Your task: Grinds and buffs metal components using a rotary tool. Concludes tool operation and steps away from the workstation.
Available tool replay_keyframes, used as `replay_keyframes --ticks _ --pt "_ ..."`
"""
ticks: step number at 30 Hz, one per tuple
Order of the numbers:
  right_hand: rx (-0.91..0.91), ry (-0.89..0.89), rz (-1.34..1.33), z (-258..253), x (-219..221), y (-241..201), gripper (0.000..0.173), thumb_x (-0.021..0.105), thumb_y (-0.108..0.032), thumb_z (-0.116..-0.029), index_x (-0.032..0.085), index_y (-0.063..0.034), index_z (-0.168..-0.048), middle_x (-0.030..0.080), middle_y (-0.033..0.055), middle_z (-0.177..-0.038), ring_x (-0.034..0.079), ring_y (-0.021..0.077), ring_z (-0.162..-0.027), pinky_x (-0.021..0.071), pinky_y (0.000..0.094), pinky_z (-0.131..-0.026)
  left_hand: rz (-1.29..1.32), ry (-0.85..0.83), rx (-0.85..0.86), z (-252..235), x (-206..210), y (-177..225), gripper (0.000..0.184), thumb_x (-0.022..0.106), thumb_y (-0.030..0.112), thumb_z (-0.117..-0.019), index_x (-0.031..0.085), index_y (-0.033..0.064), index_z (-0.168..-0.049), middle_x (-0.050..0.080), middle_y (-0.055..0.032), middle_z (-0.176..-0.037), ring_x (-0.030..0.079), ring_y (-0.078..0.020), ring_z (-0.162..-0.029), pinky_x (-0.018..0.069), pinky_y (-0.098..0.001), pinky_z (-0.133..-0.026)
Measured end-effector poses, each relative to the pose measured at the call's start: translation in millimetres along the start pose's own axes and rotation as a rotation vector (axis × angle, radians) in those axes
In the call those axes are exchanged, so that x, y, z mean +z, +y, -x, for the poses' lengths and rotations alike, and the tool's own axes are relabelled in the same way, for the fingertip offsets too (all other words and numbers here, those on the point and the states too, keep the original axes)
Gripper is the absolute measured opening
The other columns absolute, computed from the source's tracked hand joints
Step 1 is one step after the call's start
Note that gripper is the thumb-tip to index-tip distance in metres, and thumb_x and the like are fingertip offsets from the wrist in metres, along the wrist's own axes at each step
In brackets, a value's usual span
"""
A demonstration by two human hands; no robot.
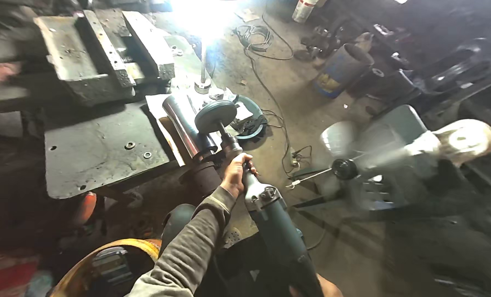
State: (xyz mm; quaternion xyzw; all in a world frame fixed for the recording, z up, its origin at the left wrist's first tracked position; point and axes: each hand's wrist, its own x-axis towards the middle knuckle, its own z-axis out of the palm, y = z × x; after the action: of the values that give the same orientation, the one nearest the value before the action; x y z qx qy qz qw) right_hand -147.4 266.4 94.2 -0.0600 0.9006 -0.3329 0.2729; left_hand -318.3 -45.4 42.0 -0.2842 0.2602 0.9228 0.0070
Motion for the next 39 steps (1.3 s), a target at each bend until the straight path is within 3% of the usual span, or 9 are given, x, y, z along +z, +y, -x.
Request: replay_keyframes --ticks 16,25,33,39 --pt "-0.041 -0.059 0.08 22 12 -25 0.044 0.079 -0.037 -0.09 0.071 -0.0051 -0.118 0.077 0.0087 -0.099 0.074 0.0184 -0.096 0.0605 0.0464 -0.091 0.091 -0.029 0.106 50 -37 28 0.024 0.045 0.019 -0.1036 0.053 0.0112 -0.082 0.05 -0.001 -0.06 0.054 -0.0151 -0.05 0.055 -0.0318 -0.054" --pt "-0.075 -0.092 0.173 24 20 -26 0.049 0.076 -0.042 -0.0915 0.069 -0.0046 -0.123 0.076 0.0126 -0.1 0.075 0.0254 -0.096 0.059 0.0537 -0.089 0.25 -0.006 0.127 65 -68 31 0.026 0.043 0.017 -0.103 0.05 0.0112 -0.079 0.048 -0.0007 -0.058 0.053 -0.0148 -0.047 0.0555 -0.0316 -0.053" --pt "-0.079 -0.051 0.103 21 11 -25 0.047 0.078 -0.035 -0.0907 0.069 -0.0028 -0.124 0.076 0.0115 -0.104 0.074 0.0205 -0.1 0.0587 0.0474 -0.094 0.159 -0.024 0.112 55 -44 31 0.025 0.045 0.018 -0.1025 0.052 0.0114 -0.079 0.048 -0.0009 -0.059 0.054 -0.0152 -0.05 0.0547 -0.032 -0.054" --pt "-0.045 -0.035 0.063 17 -1 -29 0.042 0.08 -0.037 -0.0895 0.072 -0.0049 -0.115 0.077 0.009 -0.096 0.074 0.0188 -0.092 0.0607 0.0466 -0.088 0.078 -0.023 0.075 39 -19 28 0.022 0.047 0.019 -0.1023 0.053 0.0117 -0.082 0.05 -0.0012 -0.06 0.054 -0.0154 -0.05 0.0548 -0.0316 -0.054"
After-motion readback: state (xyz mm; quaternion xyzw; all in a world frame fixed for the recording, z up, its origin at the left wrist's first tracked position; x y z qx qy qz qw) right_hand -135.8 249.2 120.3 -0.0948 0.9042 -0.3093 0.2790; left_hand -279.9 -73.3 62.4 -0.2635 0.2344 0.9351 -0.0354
